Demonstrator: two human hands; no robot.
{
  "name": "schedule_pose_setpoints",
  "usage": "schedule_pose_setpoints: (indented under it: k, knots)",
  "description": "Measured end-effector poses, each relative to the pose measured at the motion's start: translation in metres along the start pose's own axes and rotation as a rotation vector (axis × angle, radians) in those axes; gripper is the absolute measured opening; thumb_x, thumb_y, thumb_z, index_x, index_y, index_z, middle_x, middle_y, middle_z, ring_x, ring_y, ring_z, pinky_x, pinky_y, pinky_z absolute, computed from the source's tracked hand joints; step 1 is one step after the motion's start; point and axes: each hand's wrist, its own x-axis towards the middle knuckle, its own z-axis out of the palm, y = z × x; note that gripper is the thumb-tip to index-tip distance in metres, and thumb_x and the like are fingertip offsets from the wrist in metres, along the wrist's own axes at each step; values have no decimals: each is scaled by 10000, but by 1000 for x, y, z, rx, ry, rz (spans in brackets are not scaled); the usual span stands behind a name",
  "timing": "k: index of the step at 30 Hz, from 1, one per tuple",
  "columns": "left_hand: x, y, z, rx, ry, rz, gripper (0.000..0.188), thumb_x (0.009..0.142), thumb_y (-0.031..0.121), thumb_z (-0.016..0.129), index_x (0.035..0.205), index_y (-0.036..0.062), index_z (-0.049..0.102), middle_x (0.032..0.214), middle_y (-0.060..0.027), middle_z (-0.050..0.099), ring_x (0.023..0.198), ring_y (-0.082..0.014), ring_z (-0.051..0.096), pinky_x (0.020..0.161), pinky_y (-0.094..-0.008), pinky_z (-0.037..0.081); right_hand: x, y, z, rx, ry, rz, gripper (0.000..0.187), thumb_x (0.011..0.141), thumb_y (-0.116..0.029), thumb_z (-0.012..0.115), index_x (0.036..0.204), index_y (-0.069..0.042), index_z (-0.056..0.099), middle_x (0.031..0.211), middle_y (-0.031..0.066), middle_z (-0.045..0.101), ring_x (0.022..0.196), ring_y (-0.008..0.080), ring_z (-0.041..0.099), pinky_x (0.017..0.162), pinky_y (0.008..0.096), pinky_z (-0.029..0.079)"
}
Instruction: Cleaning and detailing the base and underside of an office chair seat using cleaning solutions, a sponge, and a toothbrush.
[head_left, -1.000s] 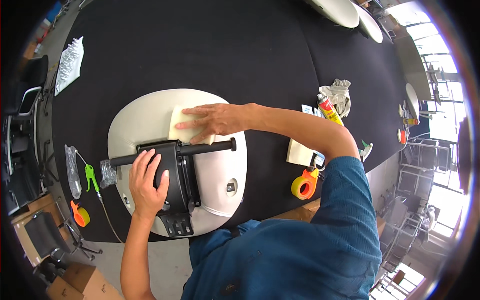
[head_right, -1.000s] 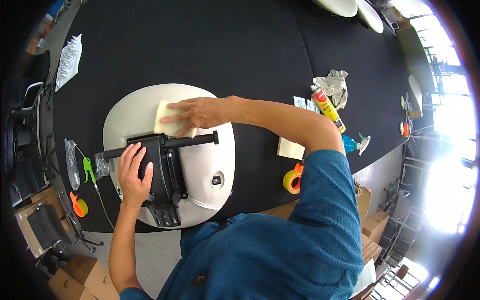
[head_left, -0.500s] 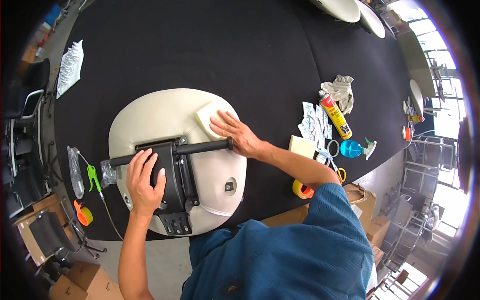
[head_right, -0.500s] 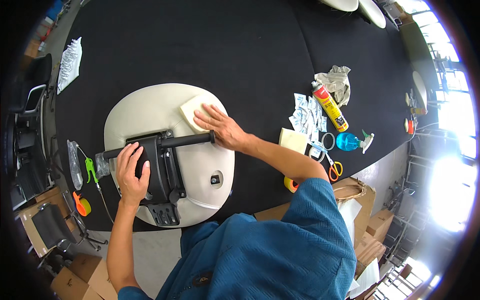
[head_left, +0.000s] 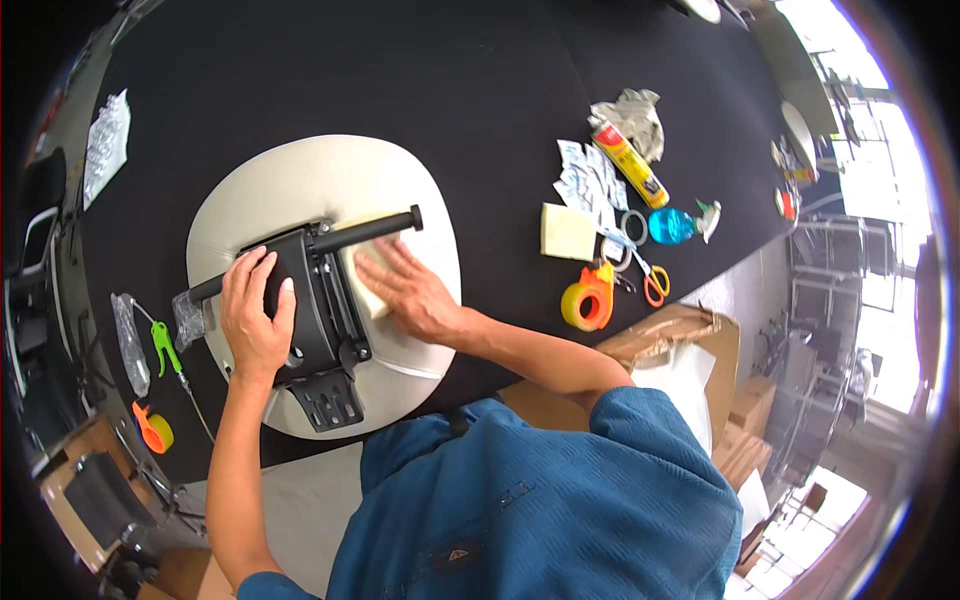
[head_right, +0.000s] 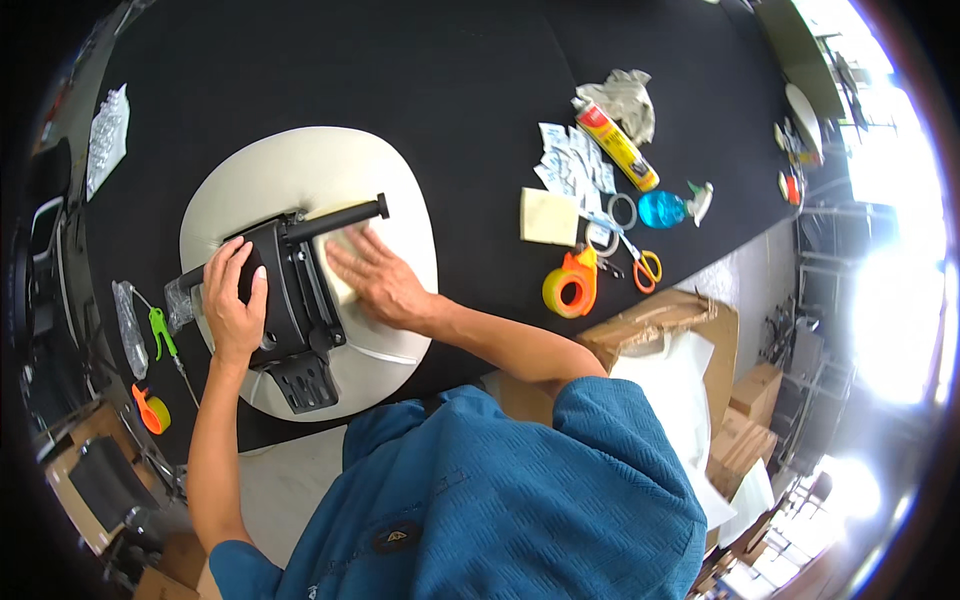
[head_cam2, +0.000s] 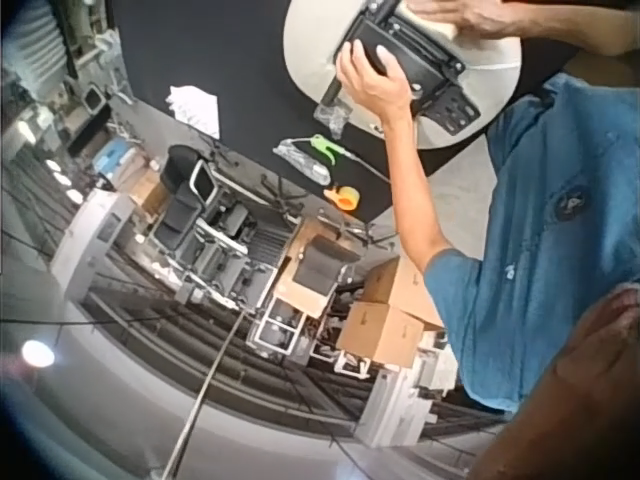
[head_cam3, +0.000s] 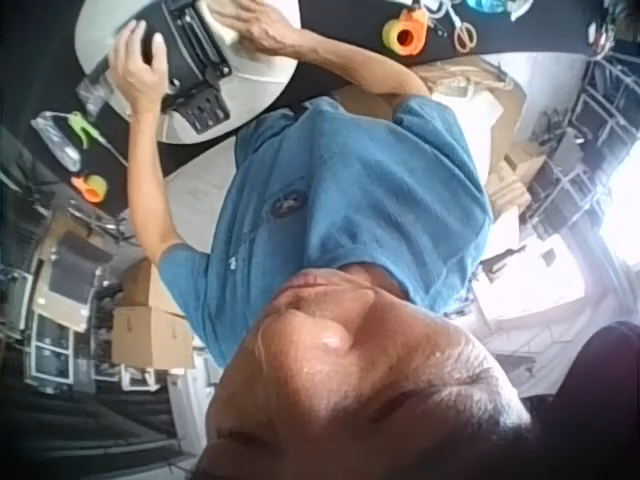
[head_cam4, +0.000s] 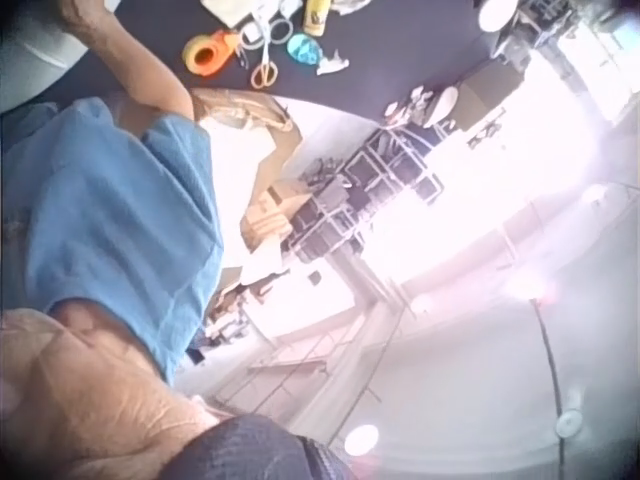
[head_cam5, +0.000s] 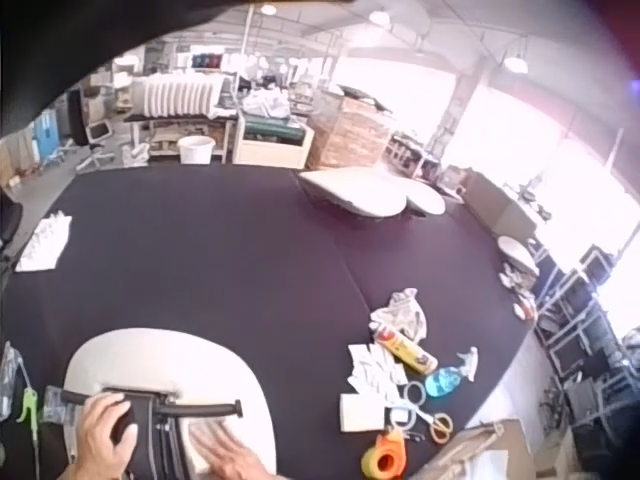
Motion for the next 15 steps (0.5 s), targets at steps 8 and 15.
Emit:
schedule_pose_setpoints:
  k: [8,15]
  knots:
    - [-9,-7,7,-8,40,30,385,992,203,720,1324,8,714,1389,-158,690,1313,-394,626,1150,-504,482,-69,-55,28,-106,-144,-133,613,980,-140,609,1590,-99,568,1703,66,496,1674,309,264,1380,613,97]
    - [-7,-5,11,-46,27,25,384,1009,233,711,1326,15,718,1394,-151,695,1307,-378,633,1135,-486,491,16,-32,14,-72,147,177,605,884,-52,611,1486,-79,662,1627,63,582,1597,347,401,1343,660,188]
